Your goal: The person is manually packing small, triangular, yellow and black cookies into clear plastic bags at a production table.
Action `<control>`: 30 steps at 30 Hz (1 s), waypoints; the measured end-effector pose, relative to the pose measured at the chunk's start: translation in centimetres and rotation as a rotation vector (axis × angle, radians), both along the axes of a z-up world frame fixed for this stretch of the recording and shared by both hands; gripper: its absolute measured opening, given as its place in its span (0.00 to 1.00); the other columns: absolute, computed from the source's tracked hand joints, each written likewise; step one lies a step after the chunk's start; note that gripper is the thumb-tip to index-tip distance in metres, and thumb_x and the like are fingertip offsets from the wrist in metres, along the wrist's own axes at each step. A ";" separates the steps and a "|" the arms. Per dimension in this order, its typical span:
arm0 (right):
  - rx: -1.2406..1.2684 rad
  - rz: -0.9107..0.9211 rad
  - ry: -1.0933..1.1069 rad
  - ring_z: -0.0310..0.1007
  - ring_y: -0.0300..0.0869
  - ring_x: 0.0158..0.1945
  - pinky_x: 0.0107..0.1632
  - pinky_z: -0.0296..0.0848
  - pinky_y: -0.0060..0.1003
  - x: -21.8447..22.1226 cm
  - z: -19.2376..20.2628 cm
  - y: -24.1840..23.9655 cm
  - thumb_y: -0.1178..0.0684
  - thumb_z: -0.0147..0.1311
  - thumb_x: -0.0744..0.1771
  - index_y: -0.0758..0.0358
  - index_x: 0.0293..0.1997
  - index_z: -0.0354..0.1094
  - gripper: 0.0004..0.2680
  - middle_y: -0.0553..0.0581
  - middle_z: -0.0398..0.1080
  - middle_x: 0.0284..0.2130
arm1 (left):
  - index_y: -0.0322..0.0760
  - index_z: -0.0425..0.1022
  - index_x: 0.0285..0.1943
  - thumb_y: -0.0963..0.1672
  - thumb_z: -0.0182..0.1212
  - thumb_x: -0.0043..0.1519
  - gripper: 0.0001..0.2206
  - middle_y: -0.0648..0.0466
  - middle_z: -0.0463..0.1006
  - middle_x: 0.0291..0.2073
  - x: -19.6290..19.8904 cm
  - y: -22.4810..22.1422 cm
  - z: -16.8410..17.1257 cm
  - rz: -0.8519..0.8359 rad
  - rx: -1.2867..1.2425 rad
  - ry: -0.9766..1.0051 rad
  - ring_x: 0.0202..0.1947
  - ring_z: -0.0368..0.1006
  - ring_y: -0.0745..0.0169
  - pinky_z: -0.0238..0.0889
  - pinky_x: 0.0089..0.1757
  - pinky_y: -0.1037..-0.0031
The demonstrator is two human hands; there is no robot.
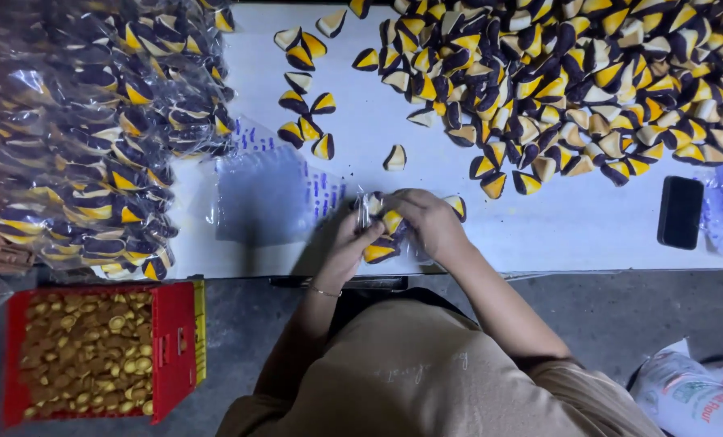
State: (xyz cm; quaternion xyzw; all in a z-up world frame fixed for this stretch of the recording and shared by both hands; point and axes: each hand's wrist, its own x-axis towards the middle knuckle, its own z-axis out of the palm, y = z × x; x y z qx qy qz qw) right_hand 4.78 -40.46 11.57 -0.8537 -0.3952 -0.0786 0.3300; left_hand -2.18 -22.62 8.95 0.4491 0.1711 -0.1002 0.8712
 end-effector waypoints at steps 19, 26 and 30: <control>0.323 -0.238 0.017 0.80 0.53 0.50 0.50 0.78 0.44 -1.8 1.0 4.6 0.58 0.63 0.65 0.62 0.50 0.79 0.10 0.60 0.79 0.47 | 0.38 0.71 0.44 0.50 0.76 0.56 0.19 0.55 0.66 0.36 2.9 5.1 5.0 -0.149 0.010 0.203 0.44 0.70 0.60 0.68 0.47 0.69; 0.316 -0.216 0.074 0.77 0.58 0.53 0.51 0.77 0.49 -2.1 2.2 7.8 0.59 0.61 0.66 0.63 0.52 0.77 0.10 0.66 0.76 0.53 | 0.35 0.67 0.47 0.53 0.76 0.56 0.25 0.56 0.62 0.37 3.9 6.9 4.5 -0.278 0.047 0.165 0.45 0.69 0.62 0.68 0.46 0.71; 0.373 -0.354 0.037 0.80 0.55 0.49 0.49 0.78 0.45 -2.5 1.3 7.5 0.60 0.65 0.64 0.63 0.50 0.77 0.10 0.62 0.79 0.49 | 0.31 0.68 0.50 0.52 0.76 0.56 0.27 0.53 0.67 0.38 4.4 6.3 5.0 -0.343 0.045 0.086 0.45 0.70 0.61 0.69 0.46 0.69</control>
